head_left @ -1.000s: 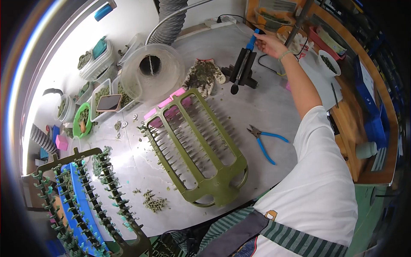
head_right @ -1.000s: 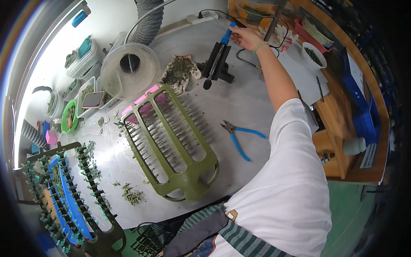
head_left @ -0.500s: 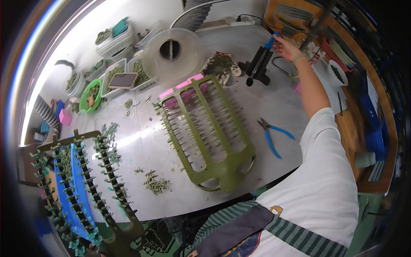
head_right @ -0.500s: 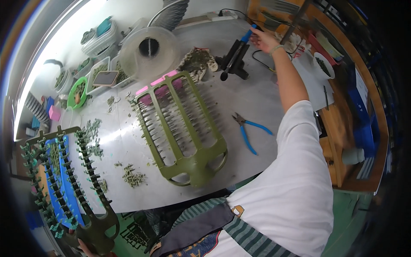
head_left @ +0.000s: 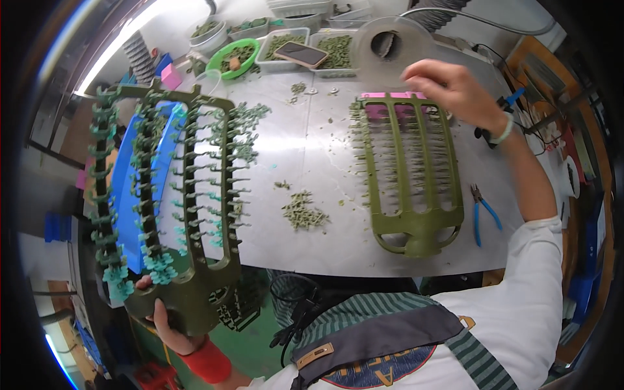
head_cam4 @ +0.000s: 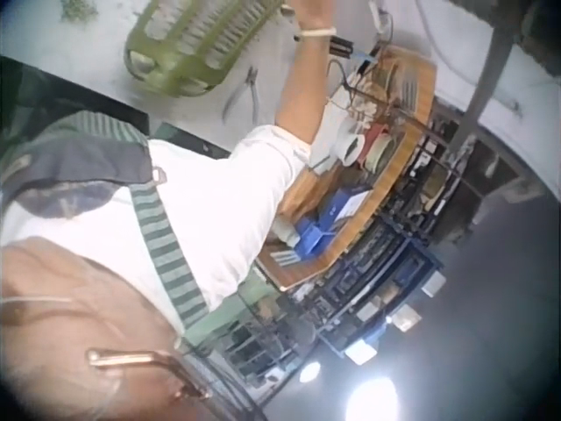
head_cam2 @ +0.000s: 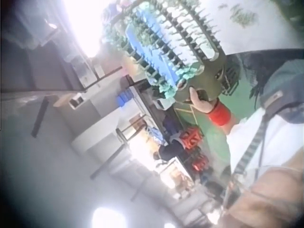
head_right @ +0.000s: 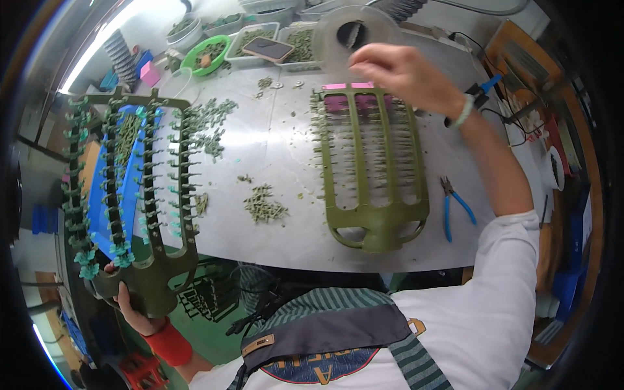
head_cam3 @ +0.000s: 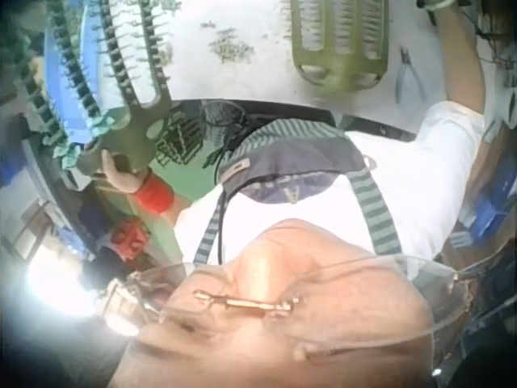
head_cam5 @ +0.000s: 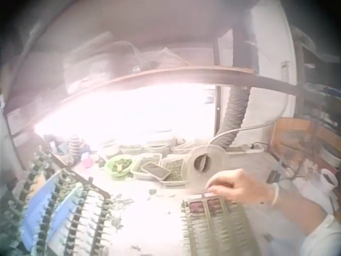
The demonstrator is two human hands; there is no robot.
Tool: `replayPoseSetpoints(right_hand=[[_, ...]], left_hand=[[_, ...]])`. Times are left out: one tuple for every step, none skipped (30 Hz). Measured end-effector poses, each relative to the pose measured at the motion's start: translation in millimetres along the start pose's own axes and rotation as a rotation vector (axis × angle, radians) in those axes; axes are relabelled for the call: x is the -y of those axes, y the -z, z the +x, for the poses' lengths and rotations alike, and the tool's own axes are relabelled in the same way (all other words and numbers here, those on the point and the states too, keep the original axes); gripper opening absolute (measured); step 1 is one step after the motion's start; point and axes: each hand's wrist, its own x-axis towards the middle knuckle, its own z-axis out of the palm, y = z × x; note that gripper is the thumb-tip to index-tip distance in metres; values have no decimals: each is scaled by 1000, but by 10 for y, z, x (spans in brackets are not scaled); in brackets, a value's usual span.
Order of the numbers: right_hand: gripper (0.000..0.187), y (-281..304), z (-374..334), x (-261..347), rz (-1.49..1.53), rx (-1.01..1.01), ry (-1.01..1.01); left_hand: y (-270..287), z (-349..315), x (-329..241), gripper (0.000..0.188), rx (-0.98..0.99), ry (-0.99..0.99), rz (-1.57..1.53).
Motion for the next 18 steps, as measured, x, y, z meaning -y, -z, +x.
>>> replayPoseSetpoints(right_hand=[[20, -227, 153, 157, 20, 124, 59], [19, -416, 291, 307, 28, 196, 143], [19, -615, 425, 419, 42, 268, 230], [18, -781, 536, 516, -40, 337, 256], [18, -948, 629, 575, -123, 406, 280], [18, -1108, 731, 552, -128, 411, 282], [19, -1238, 860, 458, -291, 419, 329], [19, -1331, 994, 342, -457, 424, 372], [20, -1397, 1156, 214, -528, 460, 270], [23, -1425, 1290, 98, -601, 396, 287], [25, -1446, 1413, -4, -677, 325, 304], [24, -1517, 1550, -135, -702, 345, 213], [24, -1577, 1665, -268, -728, 358, 113], [24, -1645, 1754, -366, -763, 314, 99], [22, -1804, 1933, -380, -734, 268, 116], [21, -1737, 1967, -534, -754, 136, 77], [20, -1648, 2010, -692, -770, 3, 44], [19, -1585, 2104, -828, -820, -45, -37]], left_hand=[[11, 18, 13, 44, -18, 3, 0], [-10, 34, 25, 43, -32, 1, -6], [11, 43, 20, 42, -48, -3, -6], [78, 72, 23, 44, -52, 8, -40], [146, 84, 28, 44, -59, 9, -45], [211, 102, 43, 45, -34, -17, -40], [259, 125, 57, 46, -5, -43, -38], [302, 140, 65, 48, -18, -64, -19], [383, 135, 63, 48, -15, -64, -30], [494, 123, 72, 46, -41, -73, 72], [596, 133, 84, 45, -62, -88, 171], [602, 144, 82, 47, -27, -125, 152], [759, 166, 105, 46, -4, -104, 202], [785, 158, 117, 47, -51, -97, 221], [803, 81, -41, 48, -128, -109, 276], [854, 143, 41, 48, -108, -108, 248], [897, 214, 126, 49, -108, -50, 160], [913, 277, 158, 50, -118, 7, 85]])
